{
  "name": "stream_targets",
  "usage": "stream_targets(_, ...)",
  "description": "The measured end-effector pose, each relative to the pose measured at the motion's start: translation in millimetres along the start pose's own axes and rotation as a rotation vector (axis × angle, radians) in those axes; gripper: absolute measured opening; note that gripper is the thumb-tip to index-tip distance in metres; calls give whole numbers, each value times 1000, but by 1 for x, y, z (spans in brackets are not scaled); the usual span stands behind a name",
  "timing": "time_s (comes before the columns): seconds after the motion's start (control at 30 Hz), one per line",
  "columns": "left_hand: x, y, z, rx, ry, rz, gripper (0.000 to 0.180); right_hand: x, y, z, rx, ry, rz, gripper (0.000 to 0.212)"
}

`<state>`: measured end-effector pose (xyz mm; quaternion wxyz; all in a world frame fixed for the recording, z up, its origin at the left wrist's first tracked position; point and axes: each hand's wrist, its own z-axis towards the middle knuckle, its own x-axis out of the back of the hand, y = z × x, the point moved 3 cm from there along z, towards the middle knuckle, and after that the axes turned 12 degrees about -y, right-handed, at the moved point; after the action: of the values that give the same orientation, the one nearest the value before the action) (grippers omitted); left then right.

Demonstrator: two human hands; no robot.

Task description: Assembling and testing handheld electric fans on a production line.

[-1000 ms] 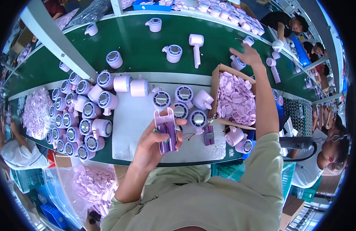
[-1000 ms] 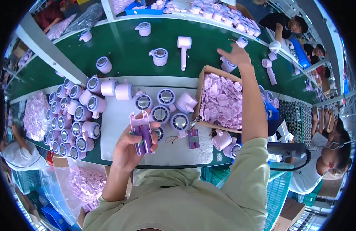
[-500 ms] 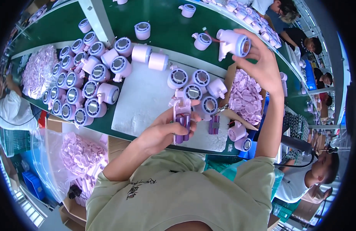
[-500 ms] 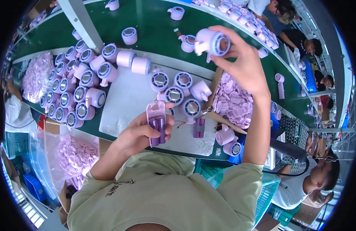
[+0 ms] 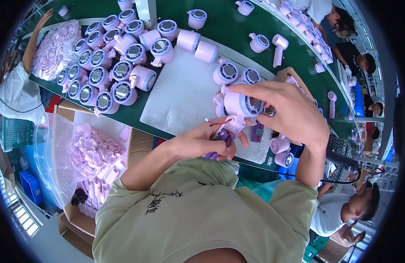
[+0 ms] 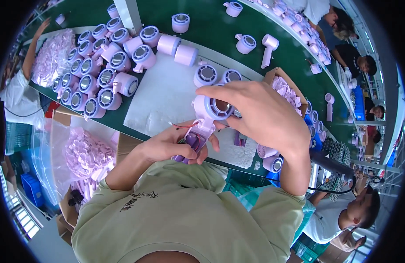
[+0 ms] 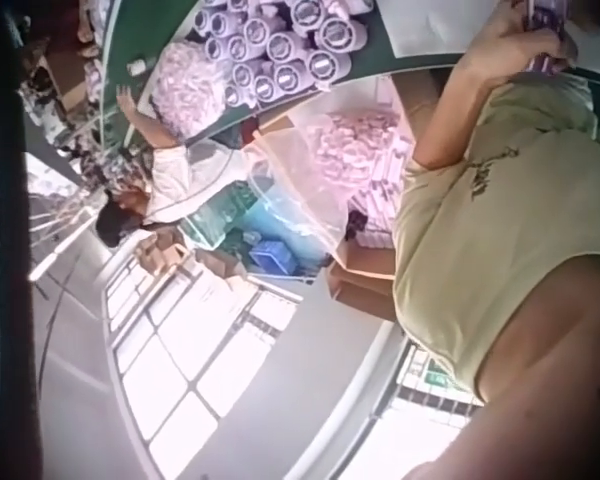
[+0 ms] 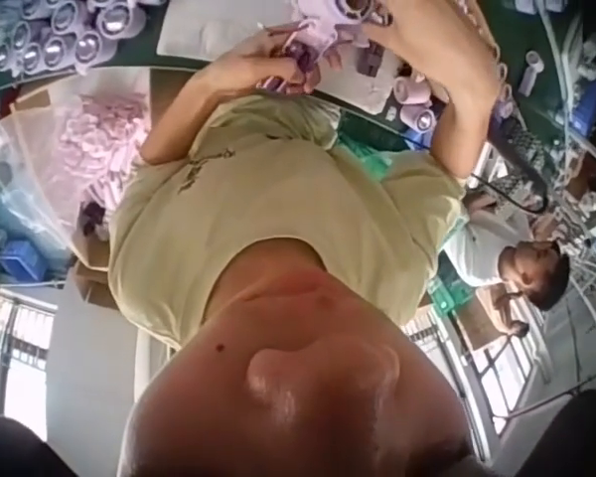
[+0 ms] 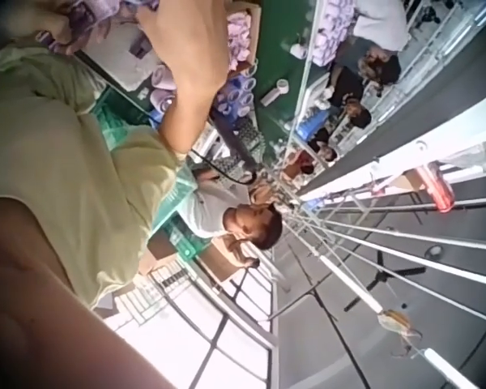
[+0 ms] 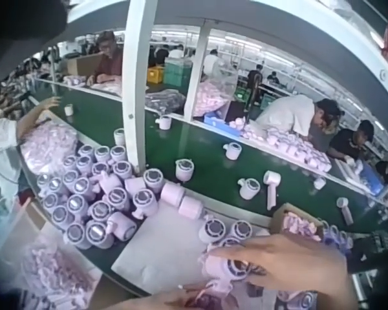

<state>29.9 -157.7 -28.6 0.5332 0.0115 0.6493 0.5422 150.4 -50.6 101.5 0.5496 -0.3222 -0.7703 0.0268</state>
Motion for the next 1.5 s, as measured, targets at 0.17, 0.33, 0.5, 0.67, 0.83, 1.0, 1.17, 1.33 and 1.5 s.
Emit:
stream_targets(0.17, 4, 3, -14, -28, 37, 10, 64, -11, -15, 3, -46, 217, -122, 62)
stream_targets(0.33, 15, -5, -26, 8, 42, 85, 57, -13, -41, -4, 43, 324, -37, 52)
stream_targets(0.5, 21, -15, -34, 102, 46, 250, 53, -43, -40, 18, 156, 172, -81, 32)
stream_targets(0.67, 4, -6, -46, -93, 82, 174, 54, -57, -47, 14, 375, 401, -42, 23)
stream_targets(0.83, 6, -13, -44, -177, 142, -336, 59, -77, -51, 4, 325, 487, -58, 25)
stream_targets(1.0, 8, -12, -42, -52, 308, -168, 68, -87, -57, -4, 339, 569, 2, 26)
stream_targets(1.17, 10, -11, -29, -119, 214, -132, 65, -71, -22, -22, 384, 648, 113, 22)
stream_targets(1.33, 11, -17, -27, -108, 203, 6, 67, -45, 67, -46, -284, 750, 23, 19)
stream_targets(1.5, 6, -26, -26, -82, 232, 3, 70, -57, 163, -73, -539, 836, -79, 21)
